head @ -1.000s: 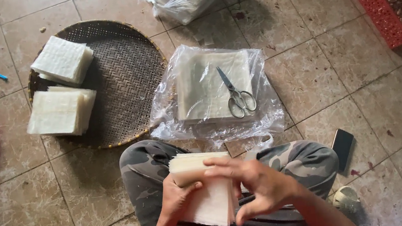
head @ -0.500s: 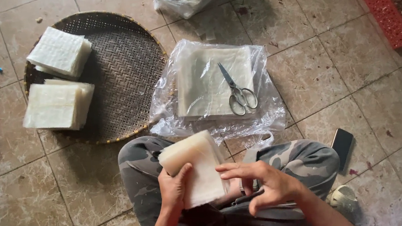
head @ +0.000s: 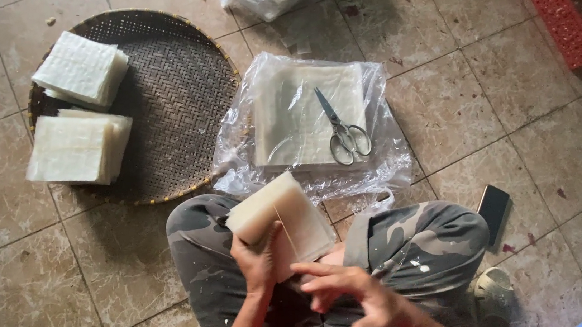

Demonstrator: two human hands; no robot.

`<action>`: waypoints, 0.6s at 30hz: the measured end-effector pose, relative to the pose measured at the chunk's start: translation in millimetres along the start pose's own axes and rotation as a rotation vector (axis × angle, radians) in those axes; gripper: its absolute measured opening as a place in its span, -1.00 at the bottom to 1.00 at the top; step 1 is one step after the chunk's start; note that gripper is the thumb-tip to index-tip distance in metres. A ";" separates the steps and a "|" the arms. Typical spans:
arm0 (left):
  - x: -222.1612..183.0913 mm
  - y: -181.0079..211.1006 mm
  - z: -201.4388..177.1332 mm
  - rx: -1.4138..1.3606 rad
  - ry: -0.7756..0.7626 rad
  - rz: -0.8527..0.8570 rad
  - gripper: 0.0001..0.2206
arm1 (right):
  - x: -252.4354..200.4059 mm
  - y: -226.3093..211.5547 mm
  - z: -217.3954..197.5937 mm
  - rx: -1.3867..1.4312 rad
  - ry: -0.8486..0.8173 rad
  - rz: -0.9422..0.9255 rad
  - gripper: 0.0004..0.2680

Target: Trimming the edges of thin white sheets using scissors while sitting on the floor.

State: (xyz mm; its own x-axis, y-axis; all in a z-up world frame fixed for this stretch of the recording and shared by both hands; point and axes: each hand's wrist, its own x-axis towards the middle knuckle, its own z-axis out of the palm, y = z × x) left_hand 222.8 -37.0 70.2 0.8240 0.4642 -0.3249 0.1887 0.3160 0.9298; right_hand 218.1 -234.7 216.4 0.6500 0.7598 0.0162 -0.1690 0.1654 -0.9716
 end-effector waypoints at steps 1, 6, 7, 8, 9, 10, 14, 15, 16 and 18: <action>-1.5 -10.0 -0.8 0.038 -0.027 0.125 -0.67 | 4.8 2.7 8.7 -0.068 0.026 -0.056 -0.38; -24.6 7.5 3.5 0.288 -0.058 0.242 -0.62 | 28.5 15.5 3.2 -0.086 0.324 -0.136 -0.55; -28.7 12.6 5.2 0.323 -0.062 0.197 -0.59 | 32.2 18.9 -2.2 0.001 0.405 -0.160 -0.61; -30.9 11.0 3.1 0.326 -0.065 0.198 -0.59 | 32.8 18.3 -3.4 0.003 0.408 -0.163 -0.61; -32.4 9.3 2.1 0.367 -0.060 0.248 -0.57 | 34.6 17.0 -6.0 0.029 0.404 -0.150 -0.65; -33.6 8.0 0.0 0.407 -0.055 0.298 -0.55 | 37.1 16.0 -7.7 0.054 0.400 -0.137 -0.68; -34.9 9.4 -0.2 0.376 -0.037 0.280 -0.51 | 44.7 23.9 -7.7 0.032 0.427 -0.052 -0.74; -35.3 13.1 0.0 0.364 -0.072 0.242 -0.50 | 45.5 24.5 -8.3 -0.015 0.497 -0.010 -0.74; -35.7 17.1 0.8 0.350 -0.107 0.204 -0.49 | 46.3 24.7 -9.3 -0.062 0.566 0.031 -0.73; -32.1 17.9 -0.9 0.299 -0.106 0.095 -0.50 | 52.3 10.3 -8.7 -0.269 0.622 0.045 -0.73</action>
State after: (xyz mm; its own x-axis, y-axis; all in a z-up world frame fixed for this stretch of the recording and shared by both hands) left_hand 199.3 -45.5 97.2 0.8935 0.3863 -0.2292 0.2441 0.0108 0.9697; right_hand 256.8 -198.7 205.2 0.9654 0.2462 -0.0862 -0.0681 -0.0812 -0.9944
